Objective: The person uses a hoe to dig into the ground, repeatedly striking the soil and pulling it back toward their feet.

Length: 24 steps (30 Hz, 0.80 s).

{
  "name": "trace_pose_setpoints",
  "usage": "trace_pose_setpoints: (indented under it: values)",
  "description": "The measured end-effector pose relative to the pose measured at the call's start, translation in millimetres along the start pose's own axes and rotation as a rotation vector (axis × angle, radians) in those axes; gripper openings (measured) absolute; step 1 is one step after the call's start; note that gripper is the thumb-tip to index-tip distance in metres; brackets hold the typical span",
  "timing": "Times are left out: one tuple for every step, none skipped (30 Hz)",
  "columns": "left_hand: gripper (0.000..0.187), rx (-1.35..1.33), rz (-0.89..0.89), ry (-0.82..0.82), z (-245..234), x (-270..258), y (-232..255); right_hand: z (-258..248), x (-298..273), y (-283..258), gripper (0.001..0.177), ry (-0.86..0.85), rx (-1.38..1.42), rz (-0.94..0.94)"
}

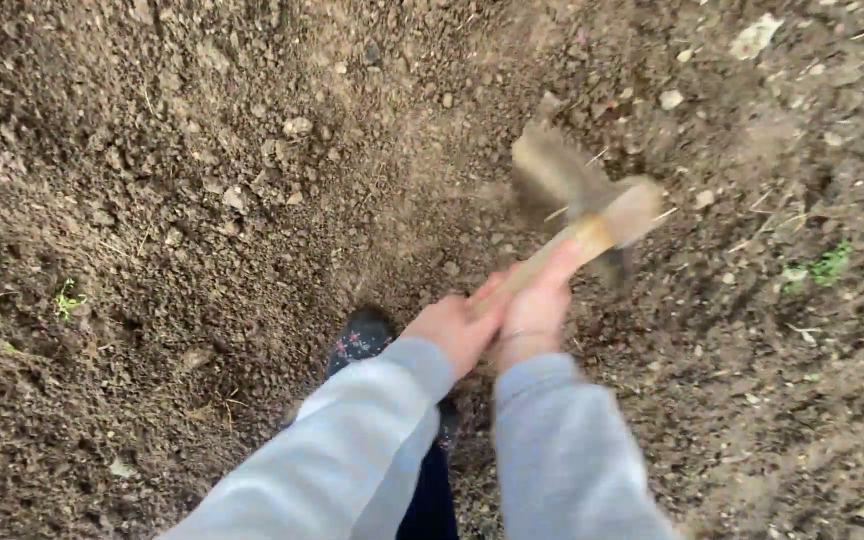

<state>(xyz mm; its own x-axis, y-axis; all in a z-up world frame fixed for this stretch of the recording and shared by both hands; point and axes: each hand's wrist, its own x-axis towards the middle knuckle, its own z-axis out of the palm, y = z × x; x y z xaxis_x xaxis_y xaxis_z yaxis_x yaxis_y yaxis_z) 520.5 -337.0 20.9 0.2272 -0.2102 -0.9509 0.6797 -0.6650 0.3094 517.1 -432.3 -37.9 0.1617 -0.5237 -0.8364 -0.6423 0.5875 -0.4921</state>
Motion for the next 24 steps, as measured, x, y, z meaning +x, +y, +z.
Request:
trace_pose_setpoints:
  values:
    - [0.093,-0.032,-0.071,0.018,-7,10,-19,11,1,23,0.076,0.064,-0.063,0.070]
    - [0.093,-0.021,-0.066,0.022,-3,14,-37,10,-6,34,0.076,0.062,-0.050,0.069]
    - [0.088,-0.006,-0.146,0.019,-3,15,-55,11,-17,45,0.072,0.028,-0.045,0.102]
    - [0.087,0.008,-0.226,0.018,-2,14,-73,10,-30,55,0.070,-0.007,-0.040,0.135]
    - [0.087,0.007,-0.229,0.005,0,17,-87,12,-35,62,0.070,0.006,-0.045,0.137]
    - [0.077,0.006,-0.213,0.026,3,18,-101,13,-40,68,0.065,0.025,-0.050,0.160]
    - [0.070,0.000,-0.191,0.056,5,23,-113,16,-42,72,0.061,0.034,-0.056,0.177]
    - [0.070,-0.006,-0.189,0.051,7,22,-110,16,-44,64,0.061,0.038,-0.062,0.172]
    - [0.071,-0.040,-0.178,0.050,4,21,-107,19,-46,56,0.063,0.043,-0.086,0.223]
    - [0.072,-0.073,-0.168,0.048,2,20,-104,22,-50,48,0.065,0.048,-0.110,0.274]
    - [0.072,-0.073,-0.167,0.047,-3,16,-91,21,-45,43,0.065,0.049,-0.110,0.273]
    - [0.069,-0.064,-0.149,0.035,-7,11,-77,20,-41,38,0.068,0.006,0.002,0.276]
    - [0.065,-0.055,-0.134,0.022,-11,4,-64,18,-40,33,0.072,-0.036,0.113,0.280]
    - [0.065,-0.055,-0.137,0.021,-16,-2,-46,19,-38,17,0.072,-0.035,0.112,0.282]
    - [0.065,-0.056,-0.058,0.012,-23,-6,-27,23,-35,0,0.075,-0.032,0.139,0.262]
    - [0.064,-0.056,0.021,0.004,-29,-11,-9,26,-32,-16,0.079,-0.030,0.165,0.242]
    - [0.064,-0.055,0.023,0.010,-37,-14,12,32,-36,-39,0.079,-0.035,0.167,0.241]
    - [0.075,-0.034,0.033,-0.004,-44,-16,34,38,-38,-60,0.079,-0.050,0.130,0.151]
    - [0.085,-0.014,0.046,-0.026,-47,-16,55,40,-39,-82,0.078,-0.056,0.094,0.058]
    - [0.085,-0.012,0.050,-0.029,-50,-12,63,44,-39,-90,0.078,-0.052,0.095,0.054]
    - [0.090,-0.038,0.100,-0.041,-52,-8,71,48,-38,-98,0.074,-0.035,0.072,-0.045]
    - [0.095,-0.064,0.149,-0.052,-54,-3,79,51,-37,-105,0.070,-0.019,0.049,-0.143]
    - [0.095,-0.067,0.149,-0.057,-49,11,71,53,-30,-99,0.070,-0.015,0.046,-0.144]
    - [0.093,-0.049,0.131,-0.031,-45,26,64,56,-23,-93,0.069,-0.025,0.009,-0.163]
